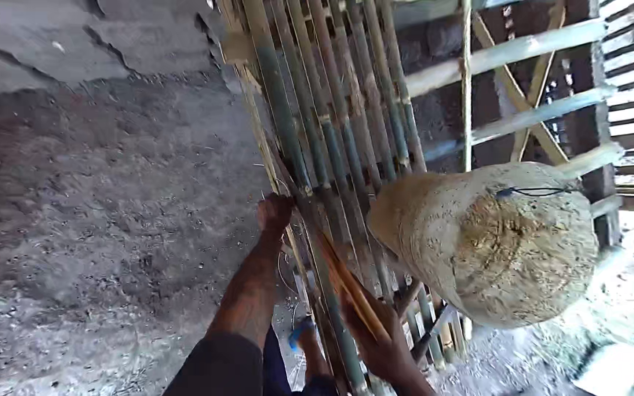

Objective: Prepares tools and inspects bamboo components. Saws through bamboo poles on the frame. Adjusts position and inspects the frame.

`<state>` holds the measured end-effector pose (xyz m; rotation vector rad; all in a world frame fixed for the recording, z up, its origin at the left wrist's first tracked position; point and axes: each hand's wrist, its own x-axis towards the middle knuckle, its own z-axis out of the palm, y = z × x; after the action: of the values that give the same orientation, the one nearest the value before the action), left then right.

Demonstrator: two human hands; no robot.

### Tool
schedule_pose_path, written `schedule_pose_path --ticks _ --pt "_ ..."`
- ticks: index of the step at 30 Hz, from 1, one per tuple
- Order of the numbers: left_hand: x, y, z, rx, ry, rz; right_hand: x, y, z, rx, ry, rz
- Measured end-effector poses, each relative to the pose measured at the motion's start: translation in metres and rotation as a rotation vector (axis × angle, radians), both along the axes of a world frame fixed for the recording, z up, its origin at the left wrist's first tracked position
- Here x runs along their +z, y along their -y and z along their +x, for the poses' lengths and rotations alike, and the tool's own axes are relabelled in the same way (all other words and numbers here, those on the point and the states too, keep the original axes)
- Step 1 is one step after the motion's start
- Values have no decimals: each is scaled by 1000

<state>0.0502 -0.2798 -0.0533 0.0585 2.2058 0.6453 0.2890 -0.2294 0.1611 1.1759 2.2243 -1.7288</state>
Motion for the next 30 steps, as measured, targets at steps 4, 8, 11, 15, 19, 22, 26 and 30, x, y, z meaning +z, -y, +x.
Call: schedule_pose_path --ticks 4,8,11,15,19,22,26,30 --pt "-11 -4 11 -47 -27 -62 53 3 68 -56 76 -34" --pt "-4 -8 -1 -106 -49 -79 -39 -9 -22 -68 -28 0" --pt "5 -3 3 -44 -52 -47 -68 -14 -58 -105 -94 -76" --pt "-4 -9 -4 -78 -37 -119 24 12 42 -38 -3 31" --pt "-5 -6 9 -81 -22 -165 52 22 79 -12 47 -10" --pt "-2 -13 0 -124 -48 -163 -41 2 9 -79 -39 4" --pt "5 -8 3 -165 -50 -166 -59 -4 -19 -80 -89 -25" --pt "2 -12 -1 -191 -65 -196 31 21 83 -25 11 18"
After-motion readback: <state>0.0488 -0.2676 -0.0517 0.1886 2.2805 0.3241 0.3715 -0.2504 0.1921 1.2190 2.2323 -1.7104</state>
